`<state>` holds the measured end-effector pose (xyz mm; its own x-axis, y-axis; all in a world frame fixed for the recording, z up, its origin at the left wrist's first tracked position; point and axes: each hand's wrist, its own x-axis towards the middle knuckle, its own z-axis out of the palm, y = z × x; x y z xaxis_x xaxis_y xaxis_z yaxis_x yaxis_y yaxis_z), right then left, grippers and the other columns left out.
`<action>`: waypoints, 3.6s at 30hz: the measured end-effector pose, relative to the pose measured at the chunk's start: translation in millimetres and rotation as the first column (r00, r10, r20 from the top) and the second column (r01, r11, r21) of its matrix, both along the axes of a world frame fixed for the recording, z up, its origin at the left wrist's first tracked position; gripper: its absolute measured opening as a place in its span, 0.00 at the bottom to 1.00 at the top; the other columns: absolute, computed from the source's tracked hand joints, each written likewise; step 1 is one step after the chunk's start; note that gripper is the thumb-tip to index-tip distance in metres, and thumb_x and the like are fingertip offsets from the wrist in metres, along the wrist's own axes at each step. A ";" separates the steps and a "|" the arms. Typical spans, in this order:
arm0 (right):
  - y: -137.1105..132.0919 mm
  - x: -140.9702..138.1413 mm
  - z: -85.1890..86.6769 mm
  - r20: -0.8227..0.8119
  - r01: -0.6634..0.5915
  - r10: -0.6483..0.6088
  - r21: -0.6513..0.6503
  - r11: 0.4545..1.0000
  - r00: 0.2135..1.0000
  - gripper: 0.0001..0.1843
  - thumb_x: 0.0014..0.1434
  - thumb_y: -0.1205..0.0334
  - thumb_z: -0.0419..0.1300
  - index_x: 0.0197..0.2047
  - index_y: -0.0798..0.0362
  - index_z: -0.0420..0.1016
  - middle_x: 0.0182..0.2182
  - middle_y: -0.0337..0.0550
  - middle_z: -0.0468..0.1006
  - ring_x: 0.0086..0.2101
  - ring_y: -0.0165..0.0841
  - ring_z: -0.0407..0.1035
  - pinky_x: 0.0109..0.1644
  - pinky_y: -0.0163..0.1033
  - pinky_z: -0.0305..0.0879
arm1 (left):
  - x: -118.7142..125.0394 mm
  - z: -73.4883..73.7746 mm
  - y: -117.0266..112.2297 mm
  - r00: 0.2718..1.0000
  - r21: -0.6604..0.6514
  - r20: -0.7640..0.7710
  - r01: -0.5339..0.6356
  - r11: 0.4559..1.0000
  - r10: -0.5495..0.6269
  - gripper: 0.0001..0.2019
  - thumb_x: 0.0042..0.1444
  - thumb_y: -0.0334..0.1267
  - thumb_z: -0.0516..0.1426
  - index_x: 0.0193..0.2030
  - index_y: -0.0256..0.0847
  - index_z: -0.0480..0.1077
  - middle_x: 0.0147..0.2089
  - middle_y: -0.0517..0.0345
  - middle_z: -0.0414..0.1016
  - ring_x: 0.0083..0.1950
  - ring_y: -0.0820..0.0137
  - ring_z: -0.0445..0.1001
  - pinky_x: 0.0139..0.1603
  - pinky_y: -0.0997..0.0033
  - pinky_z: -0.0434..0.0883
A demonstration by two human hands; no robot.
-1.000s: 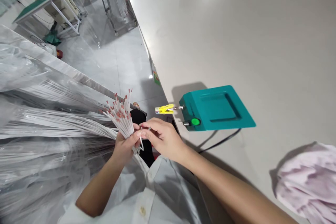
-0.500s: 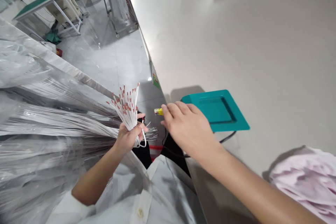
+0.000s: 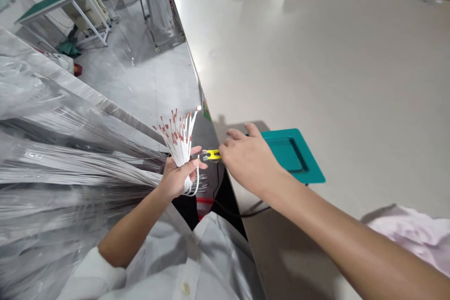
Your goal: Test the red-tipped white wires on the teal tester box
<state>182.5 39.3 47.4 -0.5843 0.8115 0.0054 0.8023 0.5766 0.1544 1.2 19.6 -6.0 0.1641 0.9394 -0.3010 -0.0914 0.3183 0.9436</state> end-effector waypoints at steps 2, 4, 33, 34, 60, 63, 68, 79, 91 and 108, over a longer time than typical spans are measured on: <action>1.0 1.5 -1.7 -0.009 -0.003 0.003 0.005 1.000 1.000 0.10 0.54 0.74 0.54 0.27 0.55 0.74 0.28 0.48 0.79 0.42 0.43 0.69 0.52 0.54 0.48 | 2.3 -2.1 1.1 1.000 -0.002 -0.019 0.003 1.000 -0.003 0.25 0.49 0.42 0.60 0.53 0.31 0.69 0.30 0.48 0.79 0.17 0.80 0.63 0.19 0.76 0.62; 0.8 2.5 -4.2 -0.029 -0.003 0.004 0.012 1.000 1.000 0.10 0.54 0.74 0.54 0.27 0.55 0.74 0.29 0.48 0.79 0.41 0.42 0.69 0.53 0.54 0.49 | 3.2 -3.7 1.7 0.999 0.005 -0.039 0.012 1.000 -0.012 0.25 0.49 0.42 0.60 0.53 0.30 0.69 0.31 0.47 0.79 0.17 0.79 0.63 0.20 0.76 0.64; -10.3 2.9 -6.2 -0.256 -0.012 0.056 0.168 0.986 0.965 0.23 0.57 0.51 0.57 0.49 0.60 0.72 0.40 0.55 0.78 0.44 0.49 0.70 0.52 0.59 0.58 | -6.8 11.0 -5.7 0.987 -0.011 -0.160 -0.019 1.000 0.017 0.23 0.48 0.39 0.59 0.51 0.31 0.70 0.31 0.49 0.79 0.17 0.80 0.61 0.20 0.76 0.63; -16.8 -1.1 -5.5 -0.322 -0.011 0.081 0.213 0.977 0.943 0.21 0.57 0.52 0.57 0.48 0.60 0.73 0.41 0.55 0.78 0.44 0.48 0.70 0.50 0.56 0.61 | -9.1 12.6 -7.5 0.989 -0.009 -0.149 -0.016 1.000 0.014 0.24 0.48 0.39 0.59 0.52 0.31 0.69 0.31 0.50 0.79 0.18 0.80 0.61 0.20 0.76 0.63; -60.5 -58.6 -45.4 -0.903 0.187 -0.236 -0.179 0.966 0.359 0.12 0.55 0.62 0.59 0.44 0.50 0.76 0.37 0.48 0.75 0.35 0.36 0.70 0.39 0.42 0.69 | -35.8 6.7 -35.2 0.991 0.028 -0.136 0.005 1.000 -0.001 0.19 0.52 0.45 0.57 0.45 0.33 0.72 0.26 0.56 0.74 0.19 0.78 0.62 0.23 0.74 0.63; -60.9 -63.3 -42.1 -0.917 0.126 -0.234 -0.204 0.971 0.322 0.08 0.57 0.64 0.57 0.39 0.50 0.77 0.34 0.45 0.75 0.33 0.33 0.71 0.36 0.39 0.69 | -34.3 11.7 -36.8 0.974 0.073 -0.188 0.143 0.987 -0.127 0.12 0.53 0.43 0.56 0.32 0.36 0.74 0.18 0.61 0.67 0.21 0.75 0.64 0.24 0.74 0.63; -58.1 -68.9 -39.1 -0.903 0.063 -0.390 -0.386 0.921 0.181 0.09 0.57 0.62 0.57 0.25 0.51 0.73 0.24 0.40 0.72 0.26 0.30 0.67 0.29 0.36 0.65 | -26.9 12.8 -43.9 0.974 0.055 -0.184 0.145 0.988 -0.133 0.09 0.52 0.40 0.58 0.27 0.37 0.72 0.19 0.62 0.68 0.23 0.73 0.67 0.26 0.74 0.64; -58.6 -63.9 -47.4 -0.908 0.013 -0.402 -0.403 0.915 0.119 0.08 0.59 0.62 0.54 0.29 0.52 0.70 0.29 0.43 0.71 0.32 0.33 0.67 0.36 0.39 0.64 | -29.0 8.7 -39.9 0.922 0.045 -0.117 -0.367 0.929 0.370 0.15 0.53 0.46 0.57 0.39 0.35 0.73 0.28 0.55 0.77 0.25 0.74 0.71 0.31 0.72 0.70; -54.7 -57.8 -51.1 -0.932 0.071 -0.265 -0.255 0.964 0.247 0.04 0.59 0.64 0.53 0.35 0.50 0.70 0.32 0.44 0.73 0.36 0.34 0.69 0.41 0.42 0.67 | -22.7 18.7 -44.3 0.921 0.145 -0.229 -0.289 0.946 0.317 0.15 0.54 0.45 0.55 0.39 0.37 0.75 0.23 0.59 0.72 0.20 0.77 0.61 0.23 0.75 0.63; -53.7 -59.5 -49.5 -0.928 -0.025 -0.358 -0.362 0.932 0.108 0.02 0.55 0.63 0.60 0.32 0.51 0.74 0.29 0.42 0.74 0.30 0.31 0.69 0.32 0.37 0.68 | -31.9 18.3 -40.9 0.955 0.094 -0.291 0.080 0.992 -0.049 0.15 0.52 0.45 0.56 0.23 0.36 0.69 0.20 0.59 0.68 0.23 0.75 0.65 0.26 0.75 0.62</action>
<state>123.0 -14.4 -2.1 -0.0778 0.9655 0.2486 0.2258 0.2599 -0.9389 -30.6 -21.3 12.2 0.1461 0.9582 -0.2459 0.2067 0.2135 0.9548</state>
